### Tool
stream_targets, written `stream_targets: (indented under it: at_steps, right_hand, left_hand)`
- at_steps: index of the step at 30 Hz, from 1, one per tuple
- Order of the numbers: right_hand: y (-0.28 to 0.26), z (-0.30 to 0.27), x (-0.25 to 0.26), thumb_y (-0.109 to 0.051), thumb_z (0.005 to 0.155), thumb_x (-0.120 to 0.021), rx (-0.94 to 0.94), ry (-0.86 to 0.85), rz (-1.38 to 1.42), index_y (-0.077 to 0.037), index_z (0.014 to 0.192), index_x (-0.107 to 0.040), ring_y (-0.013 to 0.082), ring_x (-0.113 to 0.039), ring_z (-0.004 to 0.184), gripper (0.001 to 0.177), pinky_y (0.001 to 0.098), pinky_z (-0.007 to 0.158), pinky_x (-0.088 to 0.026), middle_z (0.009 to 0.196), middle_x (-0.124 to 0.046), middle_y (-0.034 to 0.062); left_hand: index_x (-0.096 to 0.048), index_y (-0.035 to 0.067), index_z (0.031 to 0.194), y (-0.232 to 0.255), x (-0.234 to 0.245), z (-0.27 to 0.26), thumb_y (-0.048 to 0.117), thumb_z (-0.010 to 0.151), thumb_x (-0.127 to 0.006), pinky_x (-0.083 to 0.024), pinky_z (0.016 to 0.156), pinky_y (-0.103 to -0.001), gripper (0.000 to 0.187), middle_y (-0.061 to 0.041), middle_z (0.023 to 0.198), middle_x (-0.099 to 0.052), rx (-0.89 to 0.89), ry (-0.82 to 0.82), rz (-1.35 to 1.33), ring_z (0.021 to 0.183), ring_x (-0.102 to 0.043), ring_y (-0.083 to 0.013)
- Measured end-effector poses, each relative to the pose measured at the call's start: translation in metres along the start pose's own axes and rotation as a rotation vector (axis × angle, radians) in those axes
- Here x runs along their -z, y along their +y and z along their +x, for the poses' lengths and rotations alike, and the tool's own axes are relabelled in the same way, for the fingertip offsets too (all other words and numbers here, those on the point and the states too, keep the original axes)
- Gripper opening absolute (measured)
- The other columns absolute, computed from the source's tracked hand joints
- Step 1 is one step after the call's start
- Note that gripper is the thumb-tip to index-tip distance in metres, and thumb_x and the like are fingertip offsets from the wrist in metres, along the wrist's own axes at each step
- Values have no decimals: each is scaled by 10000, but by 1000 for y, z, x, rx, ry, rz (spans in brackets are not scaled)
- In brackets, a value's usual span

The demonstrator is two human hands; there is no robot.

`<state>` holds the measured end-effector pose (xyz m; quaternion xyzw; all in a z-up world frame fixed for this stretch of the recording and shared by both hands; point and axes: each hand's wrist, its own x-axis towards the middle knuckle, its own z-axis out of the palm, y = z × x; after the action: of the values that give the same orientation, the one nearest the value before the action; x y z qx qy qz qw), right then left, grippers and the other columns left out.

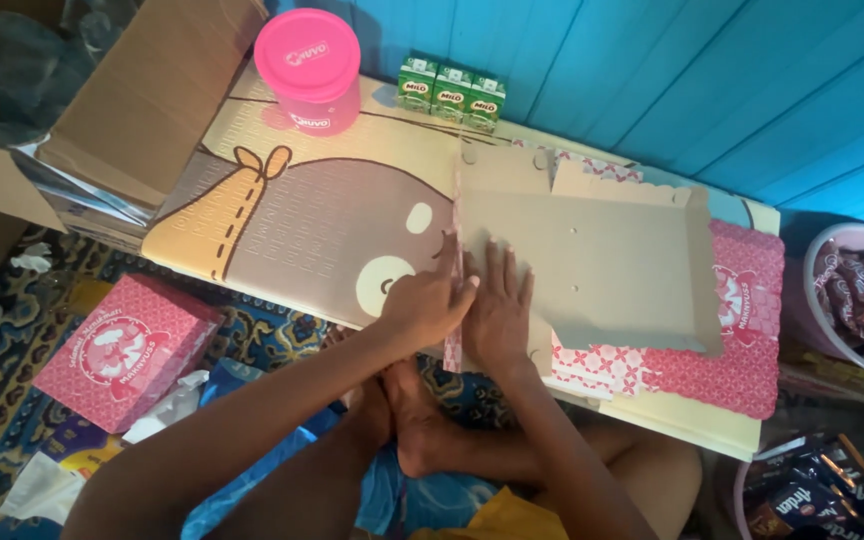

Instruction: Assembling a cardboard box and applying decorative paper to line the interior.

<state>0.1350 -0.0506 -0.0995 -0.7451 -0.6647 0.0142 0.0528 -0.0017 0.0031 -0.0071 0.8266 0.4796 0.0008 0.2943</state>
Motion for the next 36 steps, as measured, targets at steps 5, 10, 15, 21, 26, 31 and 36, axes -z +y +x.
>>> stream_targets:
  at_steps: [5, 10, 15, 21, 26, 31, 36]
  right_hand:
    - [2, -3, -6, -282, 1004, -414, 7, 7, -45, -274, 1606, -304, 341, -76, 1593, 612, 623, 1228, -127, 1736, -93, 66]
    - [10, -1, -32, -270, 1009, -427, 7, 57, -195, -223, 1629, -292, 301, -58, 1608, 636, 556, 1242, -141, 1752, -89, 48]
    - [-1, -3, 2, -305, 970, -492, 11, -6, -32, -236, 1604, -298, 350, -113, 1584, 667, 625, 1228, -139, 1721, -137, 88]
    - [3, -4, 17, -337, 974, -490, 59, 47, 135, -238, 1554, -405, 390, -256, 1538, 595, 689, 1184, -207, 1667, -259, 131]
    - [3, -25, 4, -345, 872, -596, 86, 97, -36, -214, 1557, -420, 401, -212, 1554, 720, 682, 1192, -186, 1694, -232, 140]
    - [5, -33, -7, -301, 831, -634, 95, 109, -56, -143, 1596, -362, 366, -110, 1591, 827, 632, 1229, -135, 1733, -155, 119]
    - [7, -31, -7, -376, 884, -565, 122, 113, -26, -179, 1618, -297, 382, -62, 1593, 806, 635, 1236, -33, 1737, -118, 116]
  left_hand:
    - [-200, 55, 1606, 4, 3, 4, 554, 1003, -265, -573, 841, -536, 785, -236, 896, -753, -26, -19, 31, 931, -754, -437]
    - [-162, 28, 1616, 10, -10, 15, 564, 996, -293, -561, 905, -548, 830, -256, 987, -751, -40, -68, 78, 999, -743, -433]
    - [-270, -22, 1557, 2, -15, 1, 590, 971, -298, -587, 771, -566, 848, -176, 754, -740, -82, 36, 69, 813, -765, -412]
    - [-517, -55, 1360, 1, -13, -31, 409, 1001, -317, -599, 620, -505, 620, -128, 613, -701, -116, 5, -55, 580, -710, -414]
    - [-282, -83, 1530, 0, -22, -22, 409, 1002, -329, -600, 650, -526, 723, -157, 690, -729, -142, 19, 29, 652, -736, -404]
    - [-157, -104, 1588, 9, -29, -12, 454, 1001, -304, -578, 799, -534, 823, -250, 863, -760, -130, -63, 129, 851, -766, -428]
    - [-280, -84, 1541, 0, -31, -17, 486, 970, -356, -603, 645, -516, 810, -165, 688, -731, -112, 27, 104, 661, -745, -400]
